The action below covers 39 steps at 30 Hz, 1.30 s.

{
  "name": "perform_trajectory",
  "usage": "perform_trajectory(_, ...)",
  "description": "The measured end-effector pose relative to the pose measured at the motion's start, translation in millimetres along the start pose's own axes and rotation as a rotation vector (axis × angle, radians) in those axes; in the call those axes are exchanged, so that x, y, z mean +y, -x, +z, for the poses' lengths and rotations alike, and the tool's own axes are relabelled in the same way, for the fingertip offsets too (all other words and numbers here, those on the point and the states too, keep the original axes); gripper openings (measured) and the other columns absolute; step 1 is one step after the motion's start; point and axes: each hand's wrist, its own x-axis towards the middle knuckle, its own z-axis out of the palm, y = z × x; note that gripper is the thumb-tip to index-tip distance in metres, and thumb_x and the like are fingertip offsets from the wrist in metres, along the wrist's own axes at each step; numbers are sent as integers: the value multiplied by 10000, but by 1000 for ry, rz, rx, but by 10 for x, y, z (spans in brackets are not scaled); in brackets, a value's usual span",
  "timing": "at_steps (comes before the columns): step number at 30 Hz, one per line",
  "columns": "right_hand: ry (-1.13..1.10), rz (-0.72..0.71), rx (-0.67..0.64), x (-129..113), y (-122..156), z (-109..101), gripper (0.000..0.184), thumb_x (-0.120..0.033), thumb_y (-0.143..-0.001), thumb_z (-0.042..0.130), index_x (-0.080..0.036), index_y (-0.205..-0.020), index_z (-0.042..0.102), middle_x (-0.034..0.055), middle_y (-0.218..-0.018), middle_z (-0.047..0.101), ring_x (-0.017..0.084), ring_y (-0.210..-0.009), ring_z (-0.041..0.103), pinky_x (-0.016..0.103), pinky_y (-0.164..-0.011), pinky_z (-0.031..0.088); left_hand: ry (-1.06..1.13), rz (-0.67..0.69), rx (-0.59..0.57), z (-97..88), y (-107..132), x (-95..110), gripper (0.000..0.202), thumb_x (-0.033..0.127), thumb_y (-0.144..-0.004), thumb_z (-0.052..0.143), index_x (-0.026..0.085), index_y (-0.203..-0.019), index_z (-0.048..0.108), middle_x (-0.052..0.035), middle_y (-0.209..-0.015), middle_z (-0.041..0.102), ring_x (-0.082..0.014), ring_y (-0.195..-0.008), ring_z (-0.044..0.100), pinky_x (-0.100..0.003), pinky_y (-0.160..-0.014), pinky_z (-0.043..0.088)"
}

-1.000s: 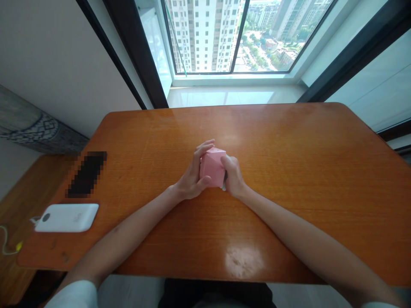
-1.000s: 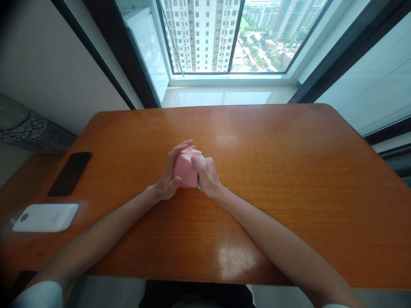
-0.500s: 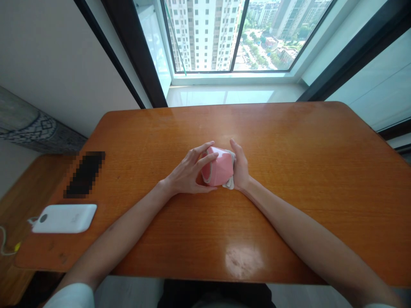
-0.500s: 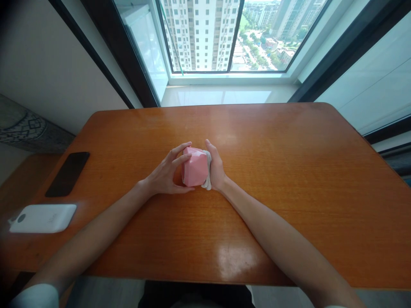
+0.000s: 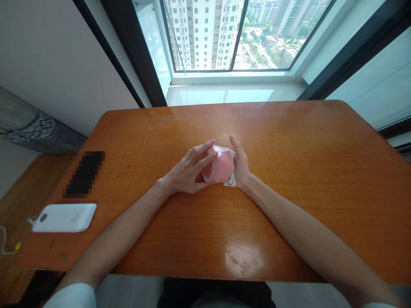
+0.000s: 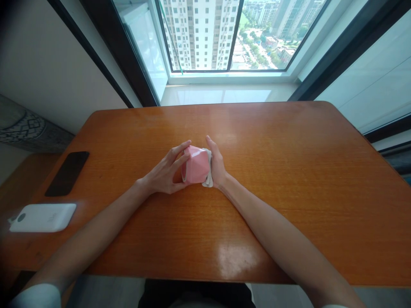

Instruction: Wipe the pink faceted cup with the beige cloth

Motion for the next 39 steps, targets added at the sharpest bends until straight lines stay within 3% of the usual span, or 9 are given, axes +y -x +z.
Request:
perform_trajectory(6,-25,8,-3,35,33,-19,919,-1072,-835,494,-211,-968,784,96,-733,772,277,-743,764,369,-597,608,-89,44,63,-11,12,-36,1181,687,-894,900,365,-1829,255,-225,-1826,407,-395,-1619,554,-552,-1248,570)
perform_trajectory(12,-35,22,2,88,43,-17,882,-1063,-820,538,-215,-934,753,70,-674,732,249,-687,726,328,-543,551,-160,59,120,-46,-25,-4,1209,813,-847,869,321,-1807,322,-254,-1752,521,-387,-1496,685,-514,-1156,622)
perform_trajectory(17,-117,36,66,159,39,-33,764,-994,-782,695,-230,-814,688,14,-580,646,164,-523,586,270,-439,433,-164,-21,119,-85,-54,69,1294,848,-790,890,272,-1804,329,-254,-1675,608,-390,-1469,711,-501,-1173,615)
perform_trajectory(22,67,-20,97,240,106,-54,763,-974,-867,606,-252,-620,592,8,-429,519,131,-347,417,289,-309,252,-70,-125,115,-80,-46,98,1341,859,-713,936,249,-1766,373,-224,-1593,683,-403,-1424,734,-531,-1183,612)
perform_trajectory(30,328,-116,141,337,207,-81,744,-954,-910,593,-228,-753,648,-19,-487,535,118,-356,417,273,-322,263,110,-252,140,-21,-6,73,1392,890,-567,977,262,-1695,457,-190,-1539,716,-400,-1325,767,-556,-1178,609)
perform_trajectory(34,431,-249,90,344,223,-80,678,-862,-932,675,-218,-736,591,-38,-584,490,95,-504,391,257,-454,297,240,-367,127,19,40,62,1277,921,-607,916,243,-1610,508,-169,-1423,754,-367,-1229,782,-529,-1102,626)
perform_trajectory(39,577,-320,43,343,242,-91,676,-819,-964,654,-217,-682,534,-35,-626,451,97,-561,383,272,-515,296,359,-517,95,35,15,128,1118,1026,-686,750,242,-1459,554,-138,-1293,765,-318,-1086,757,-472,-969,616)
